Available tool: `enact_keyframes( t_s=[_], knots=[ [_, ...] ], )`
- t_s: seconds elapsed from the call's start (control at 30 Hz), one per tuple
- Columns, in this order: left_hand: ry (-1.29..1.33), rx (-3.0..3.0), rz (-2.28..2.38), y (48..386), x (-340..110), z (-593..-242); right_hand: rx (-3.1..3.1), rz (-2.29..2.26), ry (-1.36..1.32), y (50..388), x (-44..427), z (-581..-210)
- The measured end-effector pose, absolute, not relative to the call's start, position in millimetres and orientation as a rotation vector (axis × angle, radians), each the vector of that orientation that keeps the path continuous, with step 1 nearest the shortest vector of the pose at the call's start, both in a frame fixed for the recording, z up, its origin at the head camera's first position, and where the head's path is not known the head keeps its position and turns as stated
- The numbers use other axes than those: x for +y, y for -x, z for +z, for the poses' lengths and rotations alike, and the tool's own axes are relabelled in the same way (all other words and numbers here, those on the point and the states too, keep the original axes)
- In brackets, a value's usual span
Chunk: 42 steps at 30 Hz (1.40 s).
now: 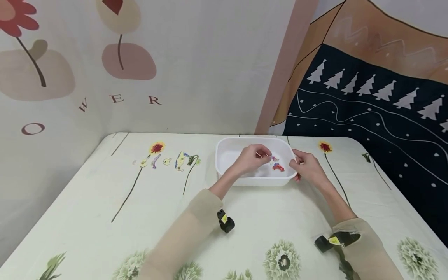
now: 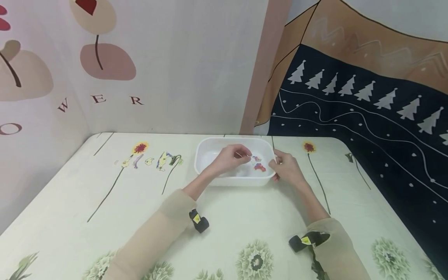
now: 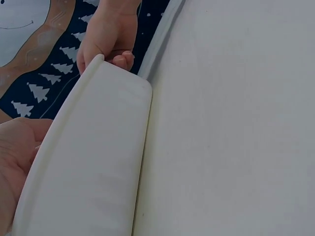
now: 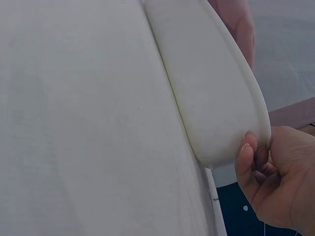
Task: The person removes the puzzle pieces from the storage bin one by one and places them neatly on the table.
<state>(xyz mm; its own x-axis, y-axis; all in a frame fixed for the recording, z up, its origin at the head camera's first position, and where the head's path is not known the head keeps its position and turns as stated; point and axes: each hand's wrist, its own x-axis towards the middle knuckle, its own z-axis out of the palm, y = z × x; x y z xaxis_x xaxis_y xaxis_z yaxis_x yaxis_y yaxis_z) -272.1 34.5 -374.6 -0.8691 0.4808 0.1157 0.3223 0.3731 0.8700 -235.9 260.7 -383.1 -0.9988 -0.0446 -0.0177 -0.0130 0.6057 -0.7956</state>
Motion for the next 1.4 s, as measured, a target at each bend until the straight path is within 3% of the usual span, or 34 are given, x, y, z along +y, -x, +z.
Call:
enact_keyframes(
  t_s=[0.6, 0.97, 1.4],
  knots=[
    [-0.705, 2.452, 1.267, 285.3, 72.8, -375.7, 2.787, -1.392, 0.080, 237.3, 261.8, -383.7],
    [-0.829, 2.515, 1.040, 285.1, 75.7, -378.4, 2.789, -1.386, 0.090, 236.9, 262.2, -383.0],
    [-0.763, 2.513, 0.994, 279.7, 73.7, -380.5, 2.792, -1.383, 0.076, 238.0, 262.9, -386.2]
  ],
)
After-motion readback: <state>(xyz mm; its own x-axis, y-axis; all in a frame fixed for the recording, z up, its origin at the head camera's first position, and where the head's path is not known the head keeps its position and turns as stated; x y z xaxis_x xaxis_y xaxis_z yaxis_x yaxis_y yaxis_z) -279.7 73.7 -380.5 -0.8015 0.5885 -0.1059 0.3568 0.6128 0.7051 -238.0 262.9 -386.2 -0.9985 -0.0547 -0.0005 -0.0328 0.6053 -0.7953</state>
